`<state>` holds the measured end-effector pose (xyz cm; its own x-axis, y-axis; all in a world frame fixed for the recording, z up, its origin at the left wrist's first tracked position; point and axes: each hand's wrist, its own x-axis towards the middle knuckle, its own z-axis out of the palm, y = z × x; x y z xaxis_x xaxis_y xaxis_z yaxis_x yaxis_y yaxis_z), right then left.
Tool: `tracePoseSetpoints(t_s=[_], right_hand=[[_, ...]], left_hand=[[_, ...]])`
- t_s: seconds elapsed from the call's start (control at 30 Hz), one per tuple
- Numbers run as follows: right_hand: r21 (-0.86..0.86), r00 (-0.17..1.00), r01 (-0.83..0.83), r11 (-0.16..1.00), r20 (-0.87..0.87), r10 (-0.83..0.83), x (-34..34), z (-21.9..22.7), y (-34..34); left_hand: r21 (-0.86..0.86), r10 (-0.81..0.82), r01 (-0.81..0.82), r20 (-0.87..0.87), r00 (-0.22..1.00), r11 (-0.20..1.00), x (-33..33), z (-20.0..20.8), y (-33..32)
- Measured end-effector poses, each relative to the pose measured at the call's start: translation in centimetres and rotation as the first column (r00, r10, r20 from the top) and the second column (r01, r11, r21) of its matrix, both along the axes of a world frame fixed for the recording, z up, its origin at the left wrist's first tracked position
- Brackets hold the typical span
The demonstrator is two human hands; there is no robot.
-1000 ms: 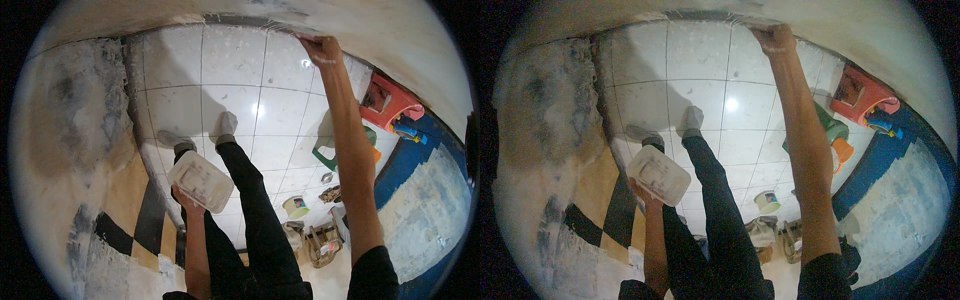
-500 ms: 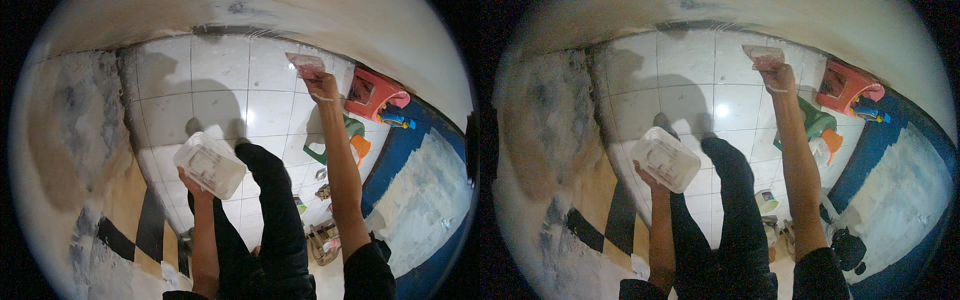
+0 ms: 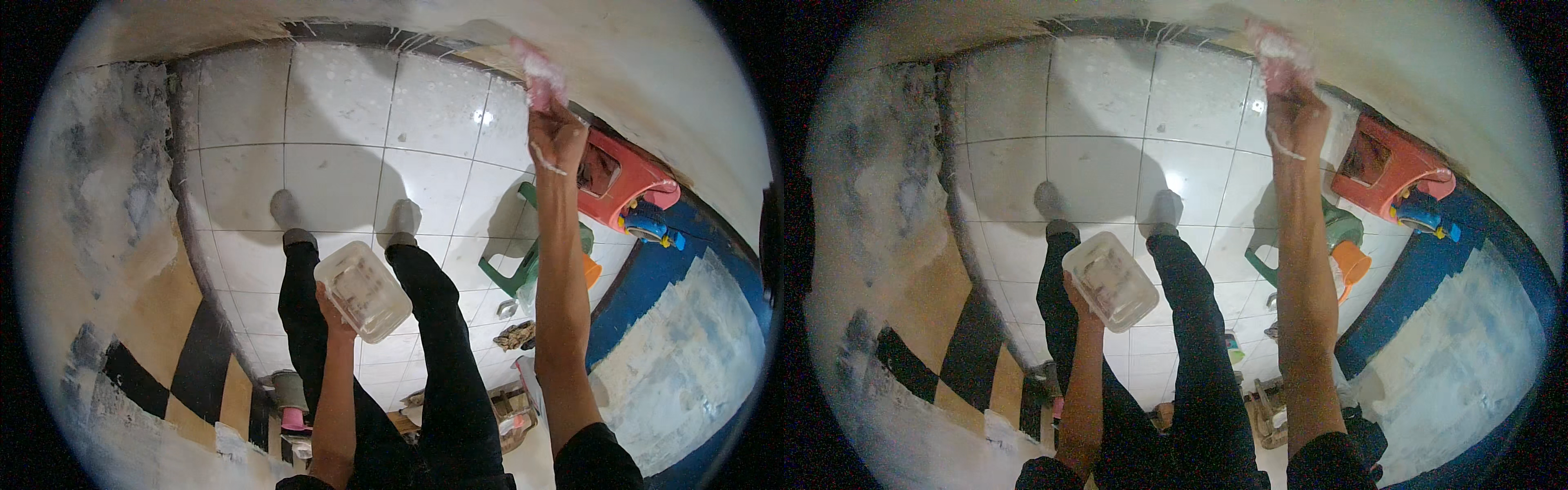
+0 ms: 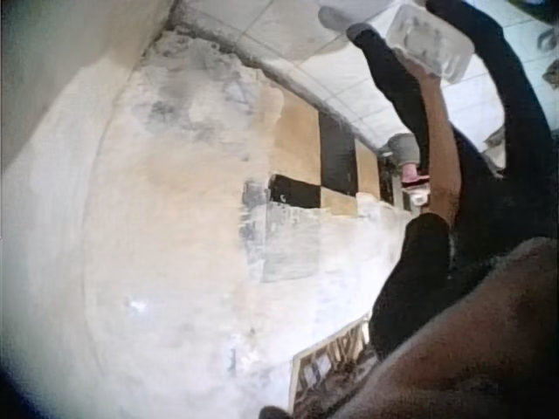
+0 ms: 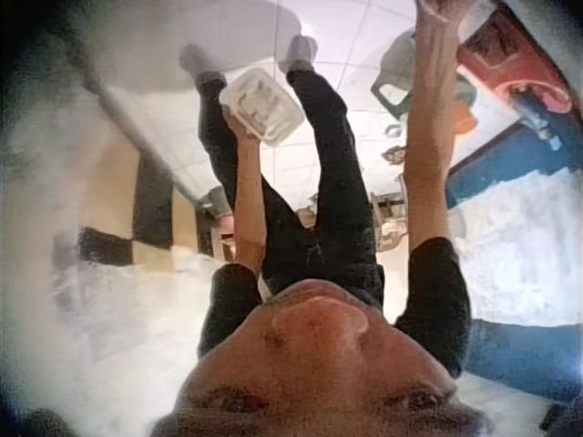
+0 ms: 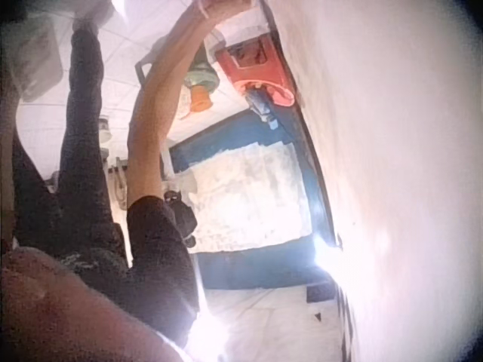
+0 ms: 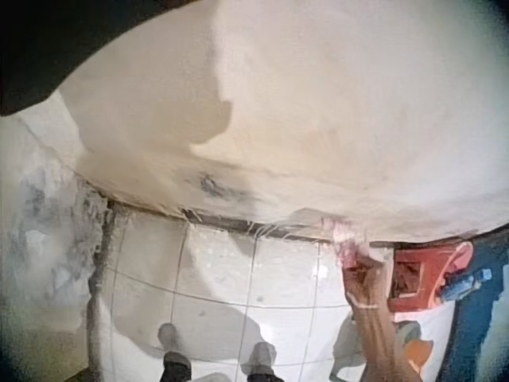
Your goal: The person uses a scraper to mix a white substance in a plastic container and applies it to a damaged wall surface.
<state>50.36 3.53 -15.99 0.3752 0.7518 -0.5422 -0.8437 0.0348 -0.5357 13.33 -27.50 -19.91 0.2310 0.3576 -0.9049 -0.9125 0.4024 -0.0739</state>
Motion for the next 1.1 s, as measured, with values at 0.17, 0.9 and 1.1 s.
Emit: tracePoseSetpoints(t_s=[0.17, 0.9, 1.1], right_hand=[[-0.251, 0.622, -0.432, 0.866, 0.612, 0.488, 4.9, -10.7, 2.4], [0.131, 0.981, -0.188, 0.973, -0.014, 0.191, -2.3, -7.7, 3.4], [-0.07, 0.844, -0.375, 0.924, 0.388, 0.371, 7.3, -17.5, 6.6]], left_hand=[[-0.03, -0.01, 0.006, -0.134, 0.991, 1.0, 3.1, 0.3, -1.1], [0.009, 0.144, -0.148, -0.309, 0.94, 0.989, 4.9, 1.9, -1.4], [-0.022, 0.077, -0.089, -0.315, 0.946, 0.996, 7.3, 1.0, 0.6]])
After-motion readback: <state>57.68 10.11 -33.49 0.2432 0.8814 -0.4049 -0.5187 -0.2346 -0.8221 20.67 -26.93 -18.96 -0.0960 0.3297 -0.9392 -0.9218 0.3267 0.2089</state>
